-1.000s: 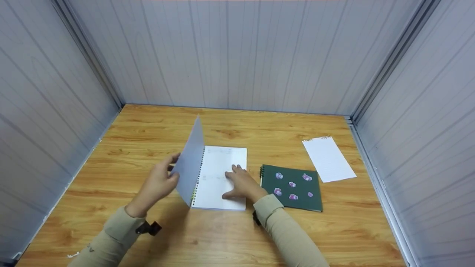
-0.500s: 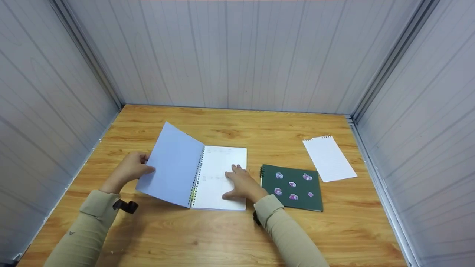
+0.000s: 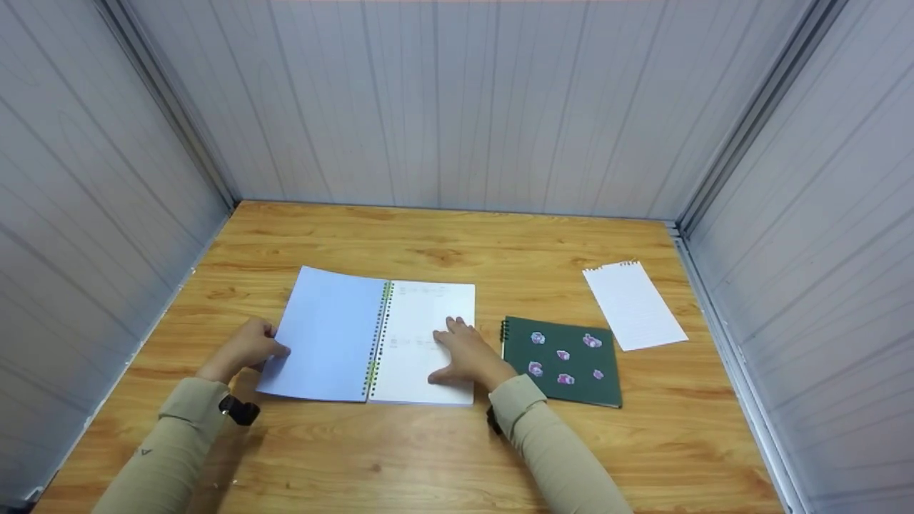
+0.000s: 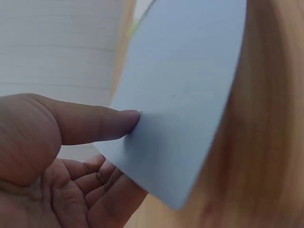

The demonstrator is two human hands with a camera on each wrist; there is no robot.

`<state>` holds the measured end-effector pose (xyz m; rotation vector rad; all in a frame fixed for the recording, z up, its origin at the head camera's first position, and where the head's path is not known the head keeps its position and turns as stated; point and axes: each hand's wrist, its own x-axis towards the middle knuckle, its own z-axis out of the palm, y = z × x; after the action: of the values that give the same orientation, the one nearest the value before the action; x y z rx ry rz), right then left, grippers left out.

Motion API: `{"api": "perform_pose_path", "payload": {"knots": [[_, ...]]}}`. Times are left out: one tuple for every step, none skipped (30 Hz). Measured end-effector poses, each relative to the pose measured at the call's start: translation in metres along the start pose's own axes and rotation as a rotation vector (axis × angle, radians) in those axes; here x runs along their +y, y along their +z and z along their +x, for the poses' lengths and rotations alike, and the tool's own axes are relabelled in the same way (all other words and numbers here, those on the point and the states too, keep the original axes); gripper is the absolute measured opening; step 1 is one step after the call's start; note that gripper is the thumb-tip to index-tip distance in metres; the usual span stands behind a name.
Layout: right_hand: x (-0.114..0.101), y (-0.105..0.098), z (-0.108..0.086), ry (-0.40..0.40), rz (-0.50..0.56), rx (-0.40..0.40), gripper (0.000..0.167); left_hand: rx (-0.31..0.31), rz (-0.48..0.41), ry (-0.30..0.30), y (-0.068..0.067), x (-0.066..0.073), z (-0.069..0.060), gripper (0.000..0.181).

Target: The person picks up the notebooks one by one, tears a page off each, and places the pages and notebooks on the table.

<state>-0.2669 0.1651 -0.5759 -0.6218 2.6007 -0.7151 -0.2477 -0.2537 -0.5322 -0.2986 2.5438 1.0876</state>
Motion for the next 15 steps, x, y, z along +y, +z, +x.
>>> {"api": "perform_pose_path", "payload": {"knots": [[0.0003,-0.0001,-0.0002,0.002,0.001,0.0,0.092,-0.001,-0.004,-0.006,0.0017,-0.0027,0.0014,0.016],[0.0004,-0.0001,-0.0003,0.003,0.001,0.001,0.092,-0.003,-0.008,-0.01,0.0031,-0.0049,0.0025,0.017],[0.0007,-0.0001,-0.0003,0.003,0.002,0.003,0.092,-0.003,-0.008,-0.012,0.0043,-0.0067,0.0034,0.018],[0.0009,0.0001,0.0,0.004,0.002,0.004,0.092,-0.008,-0.008,-0.015,0.0051,-0.0083,0.0043,0.019],[0.0009,0.0002,0.0001,0.006,0.001,0.004,0.092,-0.016,-0.006,-0.019,0.0054,-0.0093,0.0045,0.019],[0.001,0.0002,0.0002,0.007,0.004,0.004,0.092,-0.02,0.003,-0.024,0.0059,-0.0103,0.0053,0.019],[0.001,0.0004,0.0003,0.009,0.007,0.005,0.092,-0.025,0.008,-0.029,0.0058,-0.0104,0.0054,0.019],[0.0009,0.0005,0.0004,0.009,0.01,0.006,0.092,-0.032,0.016,-0.033,0.006,-0.0104,0.0054,0.019],[0.0009,0.0006,0.0004,0.009,0.01,0.007,0.091,-0.035,0.025,-0.033,0.0063,-0.0102,0.0056,0.019],[0.0009,0.0007,0.0005,0.011,0.008,0.007,0.091,-0.038,0.032,-0.032,0.0066,-0.0099,0.0056,0.02],[0.0009,0.0008,0.0004,0.012,0.008,0.006,0.091,-0.036,0.04,-0.03,0.0072,-0.009,0.0055,0.023],[0.001,0.0009,0.0004,0.011,0.008,0.006,0.091,-0.031,0.049,-0.023,0.0079,-0.0082,0.0056,0.026],[0.0011,0.001,0.0002,0.01,0.007,0.007,0.091,-0.023,0.057,-0.017,0.0087,-0.0066,0.0053,0.029],[0.0012,0.0008,0.0001,0.011,0.004,0.004,0.091,-0.01,0.072,-0.01,0.0099,-0.0055,0.0057,0.032],[0.0013,0.0005,0.0,0.013,0.003,0.001,0.091,0.007,0.09,-0.001,0.011,-0.0038,0.006,0.032]]}}
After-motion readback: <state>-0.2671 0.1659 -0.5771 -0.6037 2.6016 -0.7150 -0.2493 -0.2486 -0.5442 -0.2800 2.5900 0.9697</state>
